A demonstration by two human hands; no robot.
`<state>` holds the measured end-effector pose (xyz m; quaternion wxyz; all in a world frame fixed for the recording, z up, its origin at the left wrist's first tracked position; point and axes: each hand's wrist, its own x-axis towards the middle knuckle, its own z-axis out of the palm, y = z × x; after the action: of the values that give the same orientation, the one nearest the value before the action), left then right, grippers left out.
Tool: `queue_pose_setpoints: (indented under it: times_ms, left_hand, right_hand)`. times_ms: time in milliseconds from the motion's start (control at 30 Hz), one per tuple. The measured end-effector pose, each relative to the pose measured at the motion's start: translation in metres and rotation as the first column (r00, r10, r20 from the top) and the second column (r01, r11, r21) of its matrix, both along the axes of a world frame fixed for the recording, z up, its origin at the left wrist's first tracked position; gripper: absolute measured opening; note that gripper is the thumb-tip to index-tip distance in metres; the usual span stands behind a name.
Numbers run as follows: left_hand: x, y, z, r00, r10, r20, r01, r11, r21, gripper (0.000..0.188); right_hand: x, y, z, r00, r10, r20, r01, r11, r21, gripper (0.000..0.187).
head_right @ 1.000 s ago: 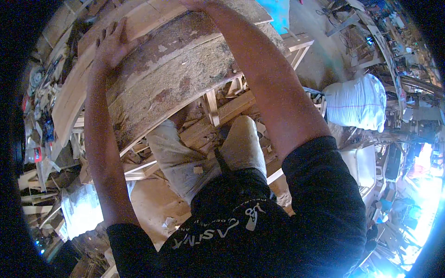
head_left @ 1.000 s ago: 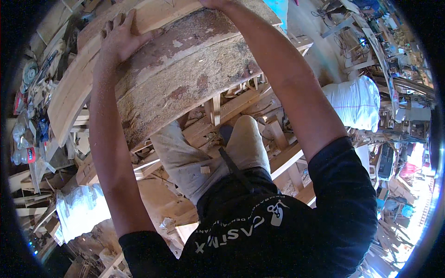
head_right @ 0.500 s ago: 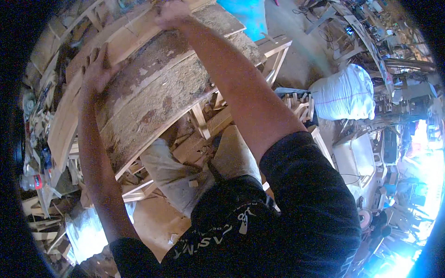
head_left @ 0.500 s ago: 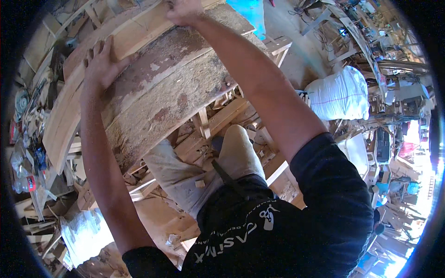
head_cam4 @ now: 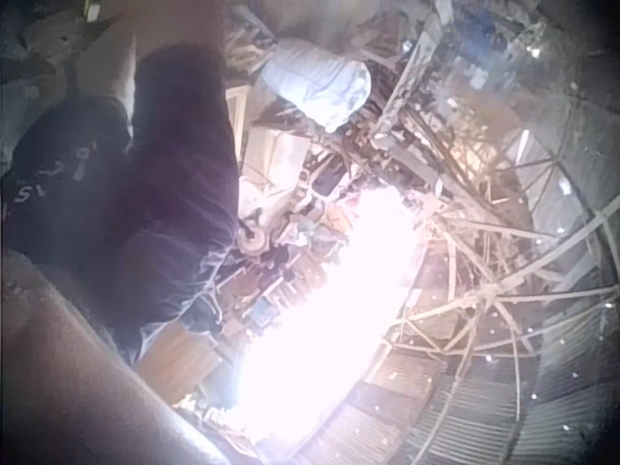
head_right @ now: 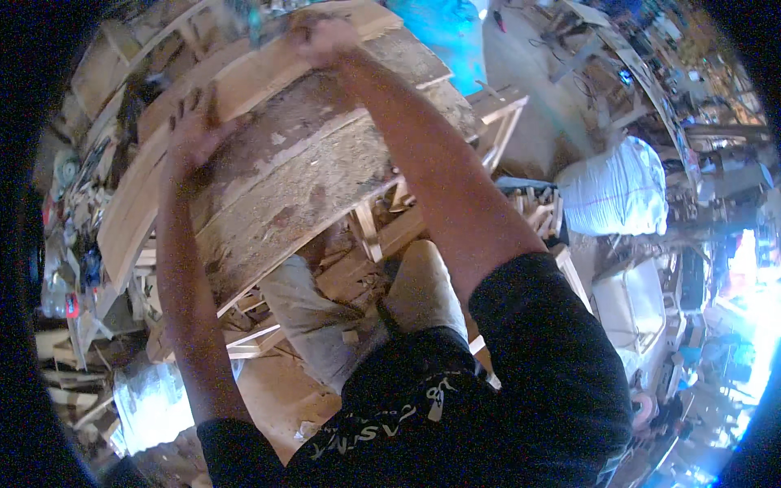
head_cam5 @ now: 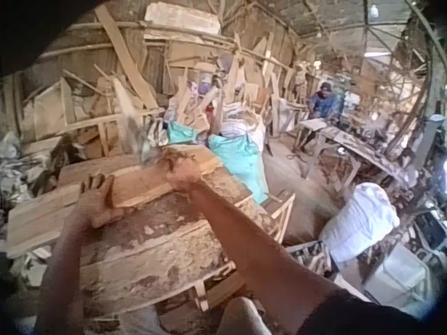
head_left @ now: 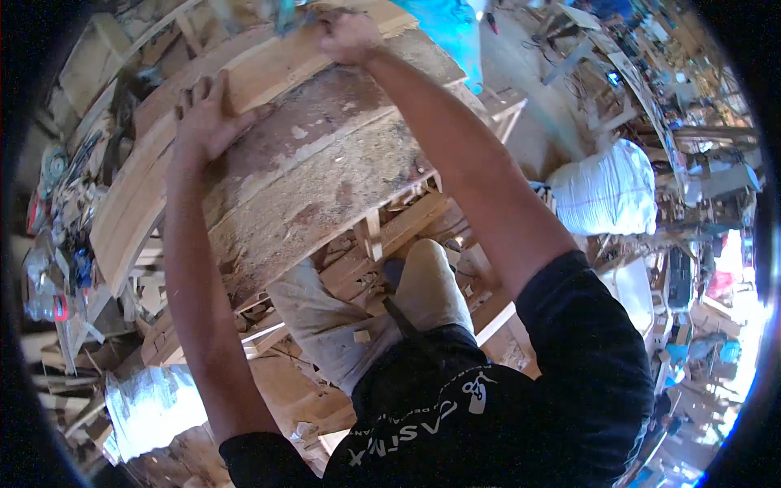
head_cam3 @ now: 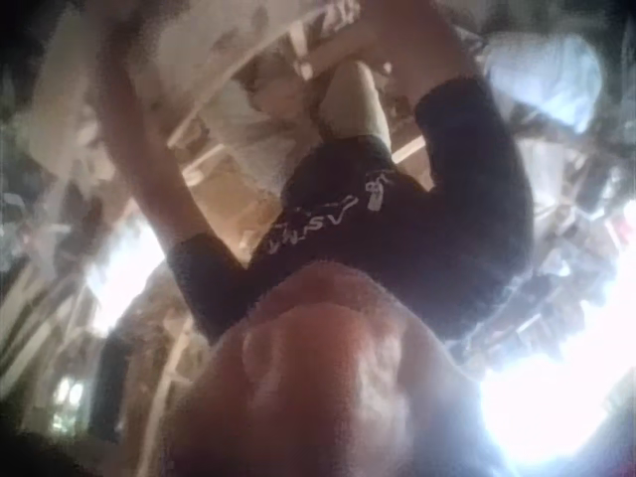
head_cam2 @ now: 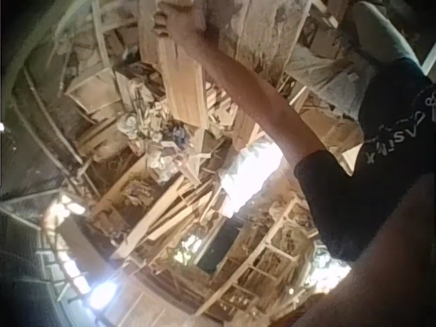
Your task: The person uses a jigsaw to cut curved shapes from several small wooden planks, holding the wood against a workbench by hand and moving the saw along marked lines.
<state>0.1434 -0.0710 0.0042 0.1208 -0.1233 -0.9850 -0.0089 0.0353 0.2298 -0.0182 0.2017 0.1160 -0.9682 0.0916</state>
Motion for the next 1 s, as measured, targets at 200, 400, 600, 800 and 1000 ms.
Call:
queue_pose_setpoints:
  times_ms: [200,400,600,800,1000]
  left_hand:
    - [-0.003,0.018,0.006,1.0,-0.023,-0.005,0.023,0.999,0.038,0.129]
    - [0.002,0.004,0.002,0.999,0.012,-0.033,-0.012,1.0,0.022,0.129]
    - [0.001,0.001,0.0,0.999,0.029,-0.015,-0.029,1.0,-0.001,0.129]
    - [-0.011,0.002,-0.005,0.998,-0.017,-0.061,0.018,1.0,0.009,0.128]
    - [-0.002,-0.015,0.001,1.0,-0.006,0.031,0.003,0.996,0.09,0.13]
  right_hand:
    - [-0.012,0.031,-0.012,0.986,0.037,-0.165,-0.051,0.995,-0.086,0.053]
    - [-0.014,0.014,-0.013,0.993,0.011,-0.118,0.001,0.995,0.098,0.042]
    - [-0.016,0.01,-0.017,0.932,0.136,-0.336,-0.182,0.977,-0.11,0.04]
    - [-0.028,0.021,-0.021,0.951,0.061,-0.304,-0.07,0.997,-0.018,0.04]
    - [-0.025,-0.007,-0.018,0.96,0.103,-0.261,-0.133,0.986,-0.103,0.041]
